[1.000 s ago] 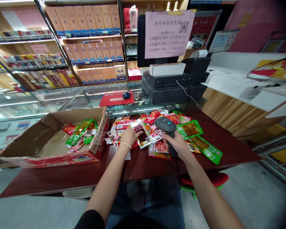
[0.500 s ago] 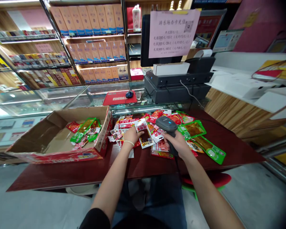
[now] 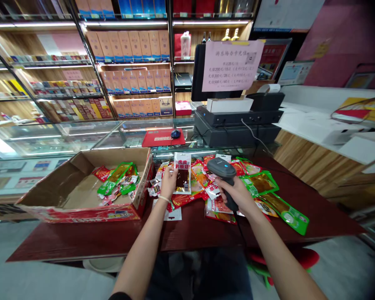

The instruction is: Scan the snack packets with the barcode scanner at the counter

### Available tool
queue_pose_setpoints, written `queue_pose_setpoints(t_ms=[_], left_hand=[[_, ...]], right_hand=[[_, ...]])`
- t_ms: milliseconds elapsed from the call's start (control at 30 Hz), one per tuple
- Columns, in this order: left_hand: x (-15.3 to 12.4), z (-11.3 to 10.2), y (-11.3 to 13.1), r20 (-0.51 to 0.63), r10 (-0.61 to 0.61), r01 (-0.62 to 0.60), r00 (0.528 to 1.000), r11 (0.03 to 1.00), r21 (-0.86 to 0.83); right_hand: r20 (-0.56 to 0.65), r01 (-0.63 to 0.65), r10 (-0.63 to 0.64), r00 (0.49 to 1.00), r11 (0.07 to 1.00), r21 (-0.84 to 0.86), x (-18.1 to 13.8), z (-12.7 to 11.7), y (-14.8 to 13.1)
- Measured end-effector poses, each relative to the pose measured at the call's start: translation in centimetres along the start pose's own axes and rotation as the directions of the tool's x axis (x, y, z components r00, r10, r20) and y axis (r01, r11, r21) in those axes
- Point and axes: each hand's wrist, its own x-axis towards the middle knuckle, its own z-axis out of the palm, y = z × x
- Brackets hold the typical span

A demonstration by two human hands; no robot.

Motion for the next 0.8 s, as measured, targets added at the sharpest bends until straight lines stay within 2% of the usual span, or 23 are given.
queue_pose_setpoints(t_ms=[67,133,233,333,400,433,500,567,600,800], left_hand=[[0.8,-0.3,0.2,-0.015,-0.093,0.083,0.996,0.938,-0.336],[1.6,-0.4,0.7,0.052,-0.191,0.186,0.98,0.792,-0.581],[2.4,-0.1,1.5,0.158,-0.34,0.338,0.927,0.58,-0.741],[2.4,0.5,2.1,0.244,-0.379,0.411,0.893,0.464,-0.785],[2.3,0.9,2.2,0.277,-0.352,0.42,0.894,0.446,-0.79],[2.4,1.1,2.2,0.249,-0.334,0.386,0.909,0.449,-0.806],[2.7,1.3,2.2,0.089,-0.304,0.232,0.948,0.473,-0.85],[3.2,1.4,2.3,-0.084,-0.28,0.075,0.956,0.512,-0.856],[3.5,1.4,2.3,-0.119,-0.276,0.048,0.954,0.531,-0.846],[3.9,1.8,2.0,-0.154,-0.29,0.049,0.945,0.588,-0.807]], right_hand=[[0.016,0.018,-0.019,1.0,0.999,0.03,0.9,0.7,-0.4],[0.037,0.017,-0.019,0.999,0.999,0.044,2.0,1.5,-0.7],[0.059,0.029,-0.032,0.998,0.998,0.057,3.7,2.6,-1.0],[0.054,0.06,-0.064,0.996,0.994,0.089,5.1,3.2,-1.0],[0.051,0.074,-0.08,0.995,0.991,0.11,5.9,3.4,-0.8],[0.052,0.08,-0.087,0.995,0.99,0.12,6.1,3.5,-0.6],[0.052,0.09,-0.098,0.994,0.986,0.143,6.5,3.5,0.0],[0.042,0.085,-0.094,0.995,0.982,0.166,6.7,3.5,0.7],[0.036,0.078,-0.085,0.996,0.982,0.173,6.8,3.5,1.1],[0.057,0.017,-0.024,0.998,0.992,0.123,6.8,3.1,3.3]])
